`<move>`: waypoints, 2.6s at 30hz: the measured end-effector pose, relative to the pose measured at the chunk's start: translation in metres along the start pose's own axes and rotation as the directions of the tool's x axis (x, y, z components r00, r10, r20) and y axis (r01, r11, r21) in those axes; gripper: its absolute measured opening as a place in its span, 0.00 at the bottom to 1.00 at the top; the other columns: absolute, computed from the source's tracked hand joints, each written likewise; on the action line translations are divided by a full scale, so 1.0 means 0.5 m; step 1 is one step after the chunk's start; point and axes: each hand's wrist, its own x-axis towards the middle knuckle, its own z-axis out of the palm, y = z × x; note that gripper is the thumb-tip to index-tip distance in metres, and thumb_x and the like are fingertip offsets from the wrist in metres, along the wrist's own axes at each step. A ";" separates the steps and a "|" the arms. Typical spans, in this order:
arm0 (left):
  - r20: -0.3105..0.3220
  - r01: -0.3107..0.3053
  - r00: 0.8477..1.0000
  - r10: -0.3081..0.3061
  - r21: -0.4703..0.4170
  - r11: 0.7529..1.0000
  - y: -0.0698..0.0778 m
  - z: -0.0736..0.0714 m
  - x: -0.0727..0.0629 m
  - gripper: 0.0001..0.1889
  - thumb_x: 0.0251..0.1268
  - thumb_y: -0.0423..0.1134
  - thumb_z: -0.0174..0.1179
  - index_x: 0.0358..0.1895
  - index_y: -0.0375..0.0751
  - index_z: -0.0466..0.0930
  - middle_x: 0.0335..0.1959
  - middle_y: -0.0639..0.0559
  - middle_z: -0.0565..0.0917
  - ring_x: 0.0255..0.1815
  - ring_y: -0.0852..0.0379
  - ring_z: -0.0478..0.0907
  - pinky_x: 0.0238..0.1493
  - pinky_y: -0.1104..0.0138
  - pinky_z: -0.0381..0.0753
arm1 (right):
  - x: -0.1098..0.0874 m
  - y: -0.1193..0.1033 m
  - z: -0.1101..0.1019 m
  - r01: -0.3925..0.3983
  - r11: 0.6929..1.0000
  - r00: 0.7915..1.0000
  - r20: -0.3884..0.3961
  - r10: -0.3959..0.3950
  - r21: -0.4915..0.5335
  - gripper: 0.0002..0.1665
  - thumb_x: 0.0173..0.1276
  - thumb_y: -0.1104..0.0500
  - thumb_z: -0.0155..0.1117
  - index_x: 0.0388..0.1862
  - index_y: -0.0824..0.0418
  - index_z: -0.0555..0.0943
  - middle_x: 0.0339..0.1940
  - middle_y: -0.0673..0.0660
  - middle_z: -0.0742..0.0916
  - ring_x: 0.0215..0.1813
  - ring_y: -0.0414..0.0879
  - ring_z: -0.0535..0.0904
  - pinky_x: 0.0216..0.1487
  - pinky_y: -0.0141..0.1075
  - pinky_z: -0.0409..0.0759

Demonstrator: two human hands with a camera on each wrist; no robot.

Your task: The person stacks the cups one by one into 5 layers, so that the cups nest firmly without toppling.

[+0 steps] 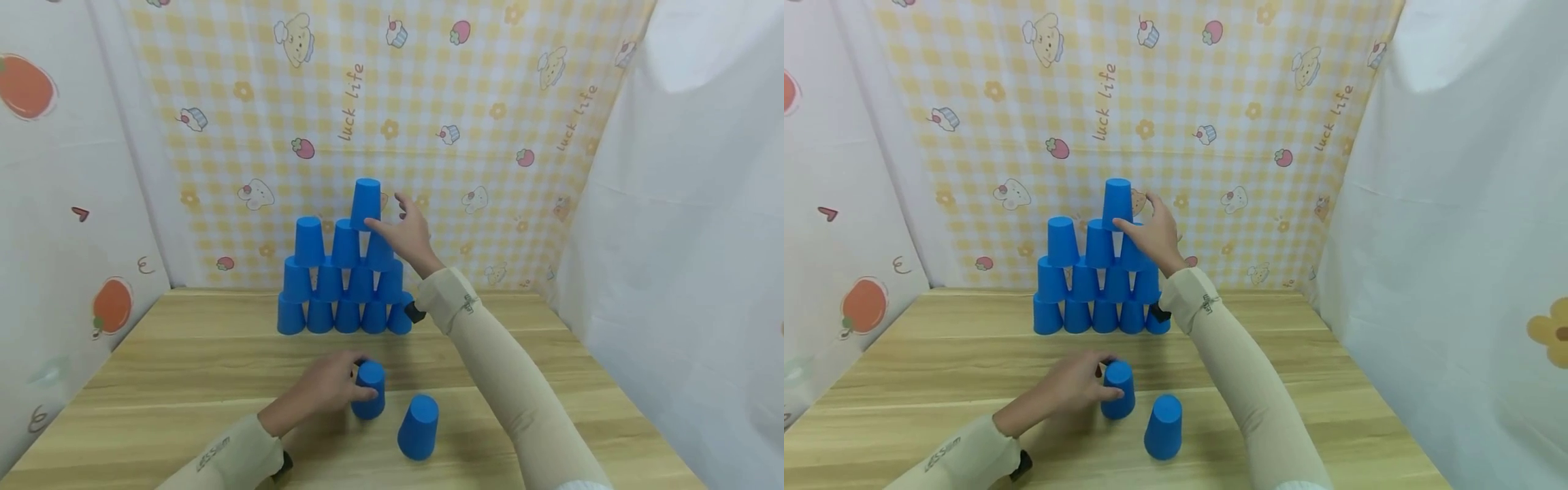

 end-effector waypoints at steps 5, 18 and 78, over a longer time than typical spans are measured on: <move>-0.128 0.073 0.989 -0.068 0.035 0.997 -0.016 -0.002 0.017 0.30 0.53 0.54 0.74 0.58 0.43 0.79 0.48 0.50 0.84 0.45 0.51 0.82 0.45 0.51 0.84 | -0.015 0.021 -0.012 -0.019 0.999 1.000 0.008 0.018 0.033 0.50 0.64 0.39 0.69 0.79 0.49 0.59 0.78 0.54 0.66 0.74 0.55 0.65 0.67 0.54 0.71; -0.232 0.120 0.966 -0.112 0.019 0.993 -0.073 -0.027 0.050 0.30 0.55 0.51 0.74 0.56 0.37 0.79 0.28 0.54 0.82 0.27 0.57 0.78 0.31 0.62 0.82 | -0.057 0.051 -0.038 -0.002 0.997 1.000 0.021 0.001 0.081 0.47 0.65 0.46 0.71 0.78 0.50 0.61 0.77 0.54 0.67 0.74 0.56 0.65 0.66 0.55 0.72; -0.629 -0.047 0.775 -0.053 -0.142 0.989 0.053 -0.382 0.110 0.37 0.67 0.59 0.60 0.70 0.36 0.67 0.65 0.38 0.75 0.65 0.37 0.72 0.64 0.40 0.69 | -0.195 0.135 -0.121 0.062 0.992 0.930 0.356 -0.097 0.107 0.28 0.67 0.53 0.69 0.64 0.60 0.78 0.61 0.59 0.83 0.61 0.58 0.79 0.57 0.53 0.80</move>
